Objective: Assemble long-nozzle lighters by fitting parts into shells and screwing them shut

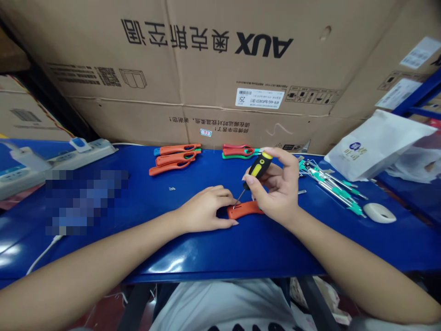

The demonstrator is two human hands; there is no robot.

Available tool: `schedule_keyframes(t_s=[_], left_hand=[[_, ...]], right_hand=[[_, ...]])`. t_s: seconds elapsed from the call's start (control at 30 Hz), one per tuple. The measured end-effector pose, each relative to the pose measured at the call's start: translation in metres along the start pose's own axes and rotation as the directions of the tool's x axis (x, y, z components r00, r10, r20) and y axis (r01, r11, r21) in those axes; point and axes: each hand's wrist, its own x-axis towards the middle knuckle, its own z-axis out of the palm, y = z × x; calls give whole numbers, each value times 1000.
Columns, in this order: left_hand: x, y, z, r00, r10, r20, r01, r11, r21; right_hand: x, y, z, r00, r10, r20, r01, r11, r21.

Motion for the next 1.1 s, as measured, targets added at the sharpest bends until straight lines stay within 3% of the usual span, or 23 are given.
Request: schedule_keyframes(t_s=[0.4,0.9,1.1], left_hand=[[0,-2,-1,999,27,22,-28,999,20],[-1,0,-1,1000,11,4,-11,999,36],[-1,0,-2,1000,-4,14,3,999,36]], right_hand=[[-6,3,3,995,-15,94,17,1000,-17],[-11,9,3,986,-115,120,120,992,-36],[-13,10,3,989,-101,110,104,994,-26]])
